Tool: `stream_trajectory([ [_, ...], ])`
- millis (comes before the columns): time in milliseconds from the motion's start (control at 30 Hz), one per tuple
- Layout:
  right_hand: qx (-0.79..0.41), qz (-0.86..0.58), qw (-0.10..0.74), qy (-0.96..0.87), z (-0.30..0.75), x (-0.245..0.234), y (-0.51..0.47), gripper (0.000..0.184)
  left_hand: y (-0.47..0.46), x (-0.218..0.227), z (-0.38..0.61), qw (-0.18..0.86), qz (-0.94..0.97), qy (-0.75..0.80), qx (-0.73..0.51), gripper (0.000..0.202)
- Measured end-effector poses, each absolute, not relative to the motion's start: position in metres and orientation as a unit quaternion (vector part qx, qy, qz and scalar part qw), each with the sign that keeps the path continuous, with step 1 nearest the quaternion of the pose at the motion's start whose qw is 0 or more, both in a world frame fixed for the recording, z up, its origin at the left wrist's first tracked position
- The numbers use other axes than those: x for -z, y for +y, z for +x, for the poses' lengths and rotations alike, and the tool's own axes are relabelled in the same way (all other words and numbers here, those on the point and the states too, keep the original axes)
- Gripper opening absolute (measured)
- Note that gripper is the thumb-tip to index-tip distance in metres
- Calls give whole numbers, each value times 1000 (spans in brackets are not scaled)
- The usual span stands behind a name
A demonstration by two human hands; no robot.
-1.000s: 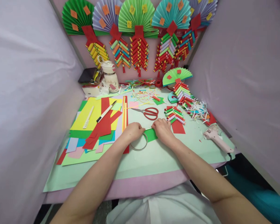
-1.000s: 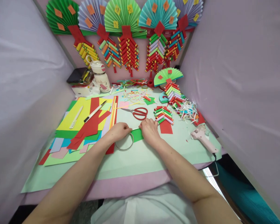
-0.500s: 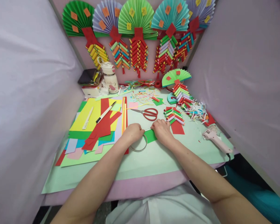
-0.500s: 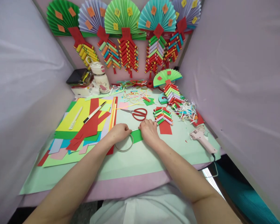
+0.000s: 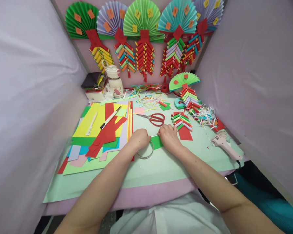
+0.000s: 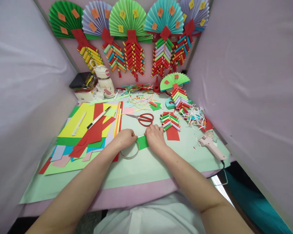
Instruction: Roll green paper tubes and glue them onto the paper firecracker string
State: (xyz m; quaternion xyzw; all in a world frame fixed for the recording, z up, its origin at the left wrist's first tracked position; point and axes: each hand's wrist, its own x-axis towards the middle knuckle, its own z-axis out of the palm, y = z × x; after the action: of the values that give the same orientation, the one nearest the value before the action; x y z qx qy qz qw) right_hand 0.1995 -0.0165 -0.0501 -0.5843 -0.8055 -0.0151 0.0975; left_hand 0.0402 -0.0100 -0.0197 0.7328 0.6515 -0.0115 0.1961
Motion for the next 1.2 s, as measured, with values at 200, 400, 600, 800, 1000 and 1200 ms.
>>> stream_trajectory([
  [200, 31, -598, 117, -792, 201, 51, -13, 14, -11, 21, 41, 191, 733, 653, 17, 31],
  [400, 43, -602, 167, -780, 212, 49, -19, 21, -11, 19, 41, 187, 737, 650, 18, 31],
  [600, 32, -483, 147, -863, 209, 52, -35, 23, -11, 22, 41, 180, 741, 647, 7, 31],
  [800, 55, -474, 100, -873, 199, 47, -46, 13, -13, 22, 39, 182, 747, 640, 0, 29],
  [1000, 95, -467, 34, -878, 196, 38, -52, 19, -18, 12, 37, 188, 748, 636, 0, 27],
  [1200, 92, -470, 25, -878, 197, 36, -53, 24, -23, 6, 37, 191, 745, 639, 2, 24],
])
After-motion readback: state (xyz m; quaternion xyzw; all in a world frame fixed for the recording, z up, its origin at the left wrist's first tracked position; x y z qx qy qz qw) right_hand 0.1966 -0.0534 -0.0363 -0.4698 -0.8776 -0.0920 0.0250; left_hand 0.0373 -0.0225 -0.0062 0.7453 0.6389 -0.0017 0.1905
